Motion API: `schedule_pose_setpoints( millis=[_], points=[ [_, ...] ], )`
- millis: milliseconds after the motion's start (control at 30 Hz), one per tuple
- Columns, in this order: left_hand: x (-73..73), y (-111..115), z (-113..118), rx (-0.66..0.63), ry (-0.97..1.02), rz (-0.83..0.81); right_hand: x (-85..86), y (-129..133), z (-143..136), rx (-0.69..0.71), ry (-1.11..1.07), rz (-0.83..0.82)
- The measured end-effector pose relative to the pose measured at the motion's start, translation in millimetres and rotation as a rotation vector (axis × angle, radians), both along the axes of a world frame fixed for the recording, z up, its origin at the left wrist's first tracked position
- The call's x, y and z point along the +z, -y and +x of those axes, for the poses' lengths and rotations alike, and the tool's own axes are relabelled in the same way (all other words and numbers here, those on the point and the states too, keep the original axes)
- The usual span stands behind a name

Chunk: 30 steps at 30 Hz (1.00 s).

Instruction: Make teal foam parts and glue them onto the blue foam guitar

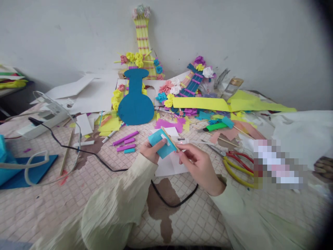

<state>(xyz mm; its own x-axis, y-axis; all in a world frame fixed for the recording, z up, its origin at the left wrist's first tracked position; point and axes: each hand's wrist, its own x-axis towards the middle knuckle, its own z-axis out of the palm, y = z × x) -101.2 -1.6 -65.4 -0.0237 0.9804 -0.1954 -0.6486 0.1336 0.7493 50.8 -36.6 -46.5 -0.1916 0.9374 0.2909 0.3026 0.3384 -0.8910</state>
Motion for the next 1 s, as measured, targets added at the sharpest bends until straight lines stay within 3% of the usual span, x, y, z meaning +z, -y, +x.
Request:
schedule_pose_setpoints(
  millis=[300,533,633,733,867,1000],
  points=[
    [10.9,5.5,3.0,0.025,0.026,-0.019,2.6,-0.8,-1.0,-0.048,0.108,0.172],
    [10.3,5.0,0.9,-0.012,0.003,0.026,4.8,-0.9,2.7,-0.114,0.023,0.105],
    [10.7,5.4,-0.1,-0.035,0.007,0.029,7.6,-13.0,20.2,-0.219,0.062,0.104],
    [10.7,6.2,0.2,-0.052,0.017,0.031,6.8,-33.4,48.2,-0.339,0.234,0.102],
    [9.2,7.5,1.4,-0.055,0.013,0.025,-3.9,-56.0,80.6,-0.419,0.542,0.167],
    [8.5,8.6,2.0,-0.09,0.012,0.011,-13.1,-65.6,99.2,-0.463,0.606,0.19]
  ],
)
